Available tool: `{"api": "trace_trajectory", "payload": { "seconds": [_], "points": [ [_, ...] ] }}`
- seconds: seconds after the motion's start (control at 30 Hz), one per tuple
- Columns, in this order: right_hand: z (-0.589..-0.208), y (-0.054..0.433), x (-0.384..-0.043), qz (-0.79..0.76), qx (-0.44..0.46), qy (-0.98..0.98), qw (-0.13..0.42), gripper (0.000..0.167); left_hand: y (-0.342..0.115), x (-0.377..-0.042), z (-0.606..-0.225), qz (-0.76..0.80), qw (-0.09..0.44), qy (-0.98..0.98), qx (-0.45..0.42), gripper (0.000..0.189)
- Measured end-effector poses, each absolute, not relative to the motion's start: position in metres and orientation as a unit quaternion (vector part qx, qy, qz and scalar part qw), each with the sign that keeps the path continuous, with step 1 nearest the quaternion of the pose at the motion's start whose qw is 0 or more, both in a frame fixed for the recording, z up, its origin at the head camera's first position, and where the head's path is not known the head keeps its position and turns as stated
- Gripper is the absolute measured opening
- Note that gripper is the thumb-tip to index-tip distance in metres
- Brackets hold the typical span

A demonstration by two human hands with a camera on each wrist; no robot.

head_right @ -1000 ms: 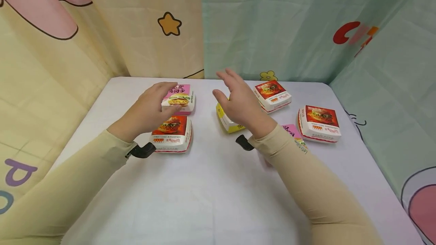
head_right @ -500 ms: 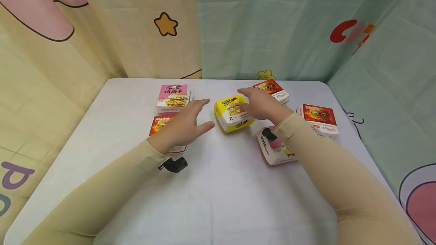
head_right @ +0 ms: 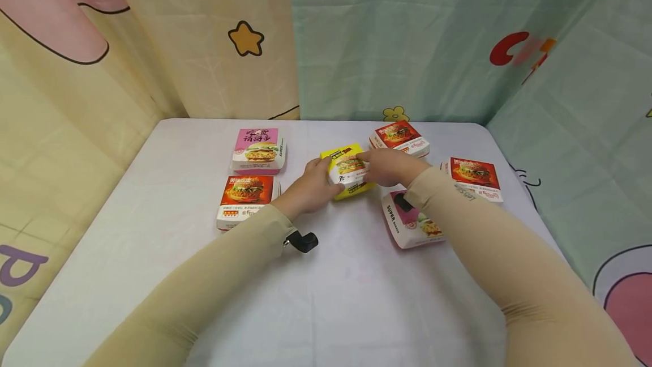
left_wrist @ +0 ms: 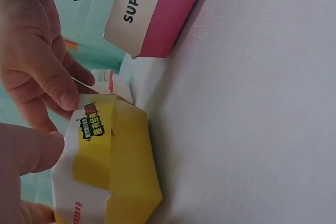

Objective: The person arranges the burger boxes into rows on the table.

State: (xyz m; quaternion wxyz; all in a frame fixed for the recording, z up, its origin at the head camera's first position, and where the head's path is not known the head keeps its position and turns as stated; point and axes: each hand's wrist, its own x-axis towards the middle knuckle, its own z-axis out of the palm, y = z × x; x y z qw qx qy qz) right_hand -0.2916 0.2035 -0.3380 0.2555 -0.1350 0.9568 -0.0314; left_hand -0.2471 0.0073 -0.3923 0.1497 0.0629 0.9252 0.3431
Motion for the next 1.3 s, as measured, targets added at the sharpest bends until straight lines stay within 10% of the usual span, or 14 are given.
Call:
{"api": "trace_trajectory", "payload": {
  "seconds": [1.3],
  "points": [
    [-0.354,0.161,-0.310,-0.048,-0.132,0.968,0.210,0.069,0.008,-0.267,-0.420,0.488,0.061,0.870,-0.039,0.066]
  ]
}}
